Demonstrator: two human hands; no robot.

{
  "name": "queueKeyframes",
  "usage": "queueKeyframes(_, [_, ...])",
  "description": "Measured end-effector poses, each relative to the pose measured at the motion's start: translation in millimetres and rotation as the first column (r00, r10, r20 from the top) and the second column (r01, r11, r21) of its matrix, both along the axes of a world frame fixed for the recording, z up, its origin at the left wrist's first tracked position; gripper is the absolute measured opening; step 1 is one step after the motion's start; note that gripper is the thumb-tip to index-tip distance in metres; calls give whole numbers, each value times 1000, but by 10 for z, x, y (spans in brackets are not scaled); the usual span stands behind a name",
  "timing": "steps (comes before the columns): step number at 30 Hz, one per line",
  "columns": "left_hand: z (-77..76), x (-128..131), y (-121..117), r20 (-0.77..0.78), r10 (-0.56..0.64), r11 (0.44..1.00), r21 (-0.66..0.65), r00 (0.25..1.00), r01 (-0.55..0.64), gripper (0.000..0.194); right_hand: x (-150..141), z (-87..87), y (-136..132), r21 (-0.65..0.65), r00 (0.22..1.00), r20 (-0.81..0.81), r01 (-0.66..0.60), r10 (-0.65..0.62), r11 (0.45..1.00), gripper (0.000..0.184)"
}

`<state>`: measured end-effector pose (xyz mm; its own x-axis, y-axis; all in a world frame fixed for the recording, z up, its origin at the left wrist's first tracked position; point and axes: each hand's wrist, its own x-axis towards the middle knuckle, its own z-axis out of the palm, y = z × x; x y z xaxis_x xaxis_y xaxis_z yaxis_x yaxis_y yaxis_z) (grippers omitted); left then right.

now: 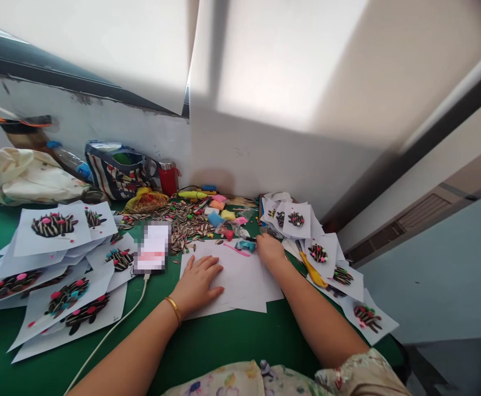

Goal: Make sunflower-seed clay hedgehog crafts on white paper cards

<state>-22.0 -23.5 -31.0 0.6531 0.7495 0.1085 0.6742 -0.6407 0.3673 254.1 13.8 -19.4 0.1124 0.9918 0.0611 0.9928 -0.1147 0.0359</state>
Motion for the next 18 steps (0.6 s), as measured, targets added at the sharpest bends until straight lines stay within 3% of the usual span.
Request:
queueKeyframes(4, [8,3,6,8,3,1000,-12,1000,-3,50,4,30,59,6,1000,6,13,-13,1000,18])
queueKeyframes(8, [-13,5,18,17,15,1000,-20,1000,-15,49,50,169,-22,102,999,-10,35,-34,994,20])
queueKeyframes(9, [-20,5,20,20,14,1000,-20,1000,-13,48,56,201,-62,154,998,-44,41,-34,987,20])
queueKeyframes(11, [-35,6,20,27,12,1000,-17,1000,-11,47,36,228,-163,298,964,-266,66,16,952,17])
queueKeyframes(13, [-44,6,17,28,12,1000,-11,1000,-12,47,-41,186,-286,314,803,-588,119,95,942,17])
queueKeyframes(15, [-47,5,13,27,11,1000,-5,1000,-11,47,-170,87,-417,258,502,-852,151,151,954,17])
queueKeyframes(17, [-44,3,7,27,9,1000,2,1000,-9,47,-315,-29,-535,219,279,-946,183,163,959,17])
queueKeyframes(18, [-40,3,4,28,7,1000,5,1000,-8,47,-379,-80,-580,195,229,-962,183,151,964,17])
